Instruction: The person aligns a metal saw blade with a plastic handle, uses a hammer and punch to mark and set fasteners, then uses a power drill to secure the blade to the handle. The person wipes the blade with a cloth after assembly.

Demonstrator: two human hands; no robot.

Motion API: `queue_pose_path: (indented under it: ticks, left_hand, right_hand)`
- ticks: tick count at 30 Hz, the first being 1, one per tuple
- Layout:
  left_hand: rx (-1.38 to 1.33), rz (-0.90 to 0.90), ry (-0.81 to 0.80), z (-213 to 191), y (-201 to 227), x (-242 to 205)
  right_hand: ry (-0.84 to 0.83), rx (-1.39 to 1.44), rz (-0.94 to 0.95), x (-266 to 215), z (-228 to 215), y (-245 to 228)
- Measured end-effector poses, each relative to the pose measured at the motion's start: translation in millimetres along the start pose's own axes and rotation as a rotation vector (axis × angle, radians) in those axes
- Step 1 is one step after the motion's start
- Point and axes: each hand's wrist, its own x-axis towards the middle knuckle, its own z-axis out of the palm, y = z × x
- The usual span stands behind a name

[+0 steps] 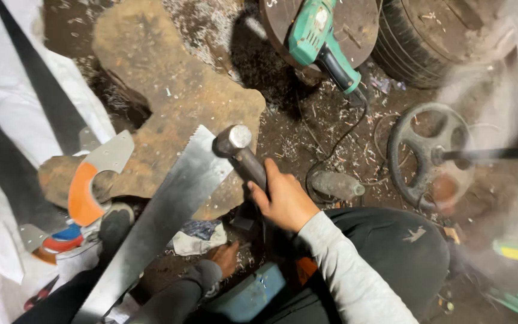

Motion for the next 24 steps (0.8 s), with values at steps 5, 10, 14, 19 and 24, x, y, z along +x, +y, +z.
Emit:
queue_pose_path:
  ticks: [5, 10, 14, 19, 24]
  left_hand:
    - [-0.125, 0.031, -0.141, -129, 92, -73]
    - [-0.364, 0.458, 0.398, -251, 145, -134]
    - [-0.819, 0.513, 0.949, -297, 167, -113]
    - [-1.164, 0.7, 1.114, -304, 170, -72]
    - [-1.183, 0.714, 1.147, -310, 163, -57]
  right_hand:
    - [-0.01, 0.003, -0.064, 3, -3, 8]
    - [0.05, 0.057, -0.125, 3, 6, 20]
    - [0.134, 0.052, -0.135, 5, 16, 23]
    - [0.156, 0.065, -0.166, 5, 21, 32]
    - [0.093, 0.143, -0.146, 9, 19, 35]
